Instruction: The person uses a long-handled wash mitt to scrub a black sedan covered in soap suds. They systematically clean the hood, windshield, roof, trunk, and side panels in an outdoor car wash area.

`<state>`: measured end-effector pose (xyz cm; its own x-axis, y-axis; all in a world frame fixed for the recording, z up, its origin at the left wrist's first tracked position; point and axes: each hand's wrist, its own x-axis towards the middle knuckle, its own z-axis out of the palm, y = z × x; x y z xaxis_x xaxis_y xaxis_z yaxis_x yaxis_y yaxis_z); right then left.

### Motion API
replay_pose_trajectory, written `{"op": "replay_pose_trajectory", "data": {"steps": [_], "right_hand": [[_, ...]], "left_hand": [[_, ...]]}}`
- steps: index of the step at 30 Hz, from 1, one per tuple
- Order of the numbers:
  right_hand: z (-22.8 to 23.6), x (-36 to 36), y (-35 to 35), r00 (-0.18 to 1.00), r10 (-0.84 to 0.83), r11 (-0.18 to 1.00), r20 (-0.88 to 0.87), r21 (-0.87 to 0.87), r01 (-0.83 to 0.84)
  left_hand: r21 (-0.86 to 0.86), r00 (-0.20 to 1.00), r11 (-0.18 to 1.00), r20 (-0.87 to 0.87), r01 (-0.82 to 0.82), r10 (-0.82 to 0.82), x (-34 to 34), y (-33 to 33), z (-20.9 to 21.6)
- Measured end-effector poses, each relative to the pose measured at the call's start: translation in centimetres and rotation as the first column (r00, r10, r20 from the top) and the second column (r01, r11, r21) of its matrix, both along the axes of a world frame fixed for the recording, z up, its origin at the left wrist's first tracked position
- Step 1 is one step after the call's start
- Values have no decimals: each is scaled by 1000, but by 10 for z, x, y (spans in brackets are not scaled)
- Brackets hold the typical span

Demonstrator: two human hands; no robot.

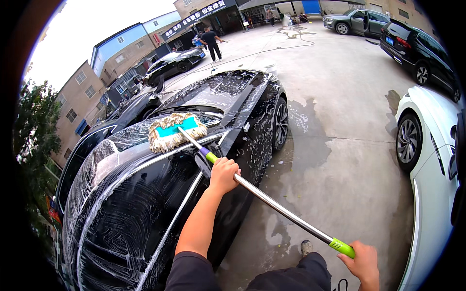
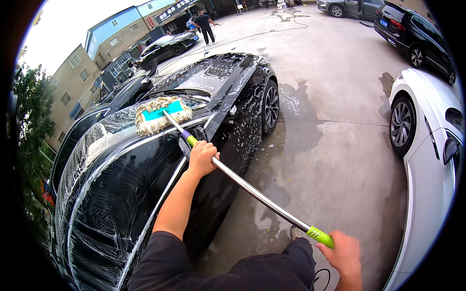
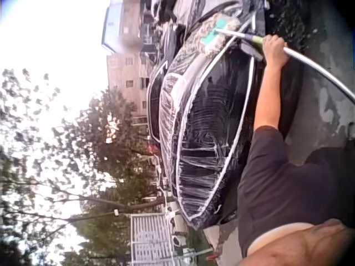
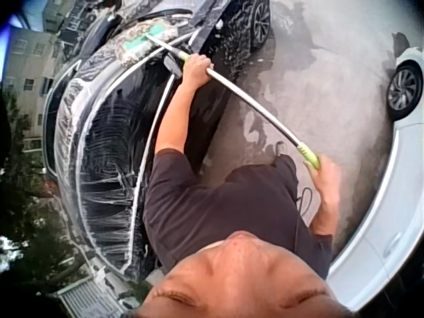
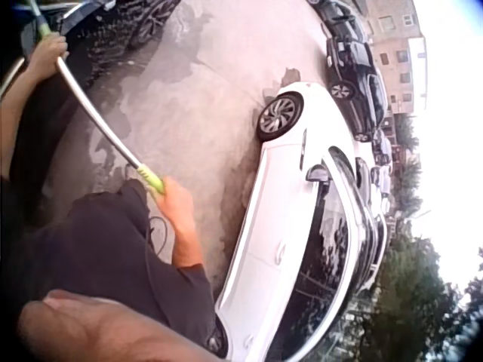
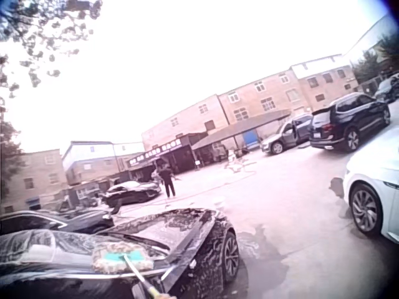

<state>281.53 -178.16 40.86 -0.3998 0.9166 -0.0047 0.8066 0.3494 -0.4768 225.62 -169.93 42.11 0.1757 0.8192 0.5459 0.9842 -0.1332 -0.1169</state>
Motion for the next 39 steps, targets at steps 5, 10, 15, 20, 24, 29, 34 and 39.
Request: {"op": "replay_pose_trajectory", "data": {"steps": [5, 10, 15, 20, 24, 29, 34, 39], "right_hand": [[-17, 25, 58, 996, -83, 992, 8, -92, 84], [-36, 56, 84, 985, -164, 977, 62, -124, 171], [-62, 35, 68, 971, -219, 970, 93, -82, 227], [-75, -31, 56, 952, -305, 951, 28, -42, 306], [-65, -27, 49, 897, -395, 912, 198, -36, 410], [-34, 34, -12, 748, -414, 877, 519, 5, 481], [-29, 24, -56, 627, -529, 835, 571, 220, 504], [-29, 0, -40, 673, -600, 779, 432, 508, 368]], "left_hand": [[-113, 999, 993, 45, 35, -30, 30, 69, -27], [-256, 995, 962, 63, 96, -83, 63, 123, -72], [-309, 984, 937, -13, 164, -177, 65, 182, -125], [-363, 991, 929, -79, 70, -105, 24, 233, -149], [-341, 983, 925, -18, 167, -184, 31, 238, -157], [-225, 947, 925, 177, 305, -269, 75, 157, -172], [-131, 904, 921, 281, 367, -321, 84, 104, -162], [-141, 912, 918, 243, 371, -331, 72, 141, -151]]}}
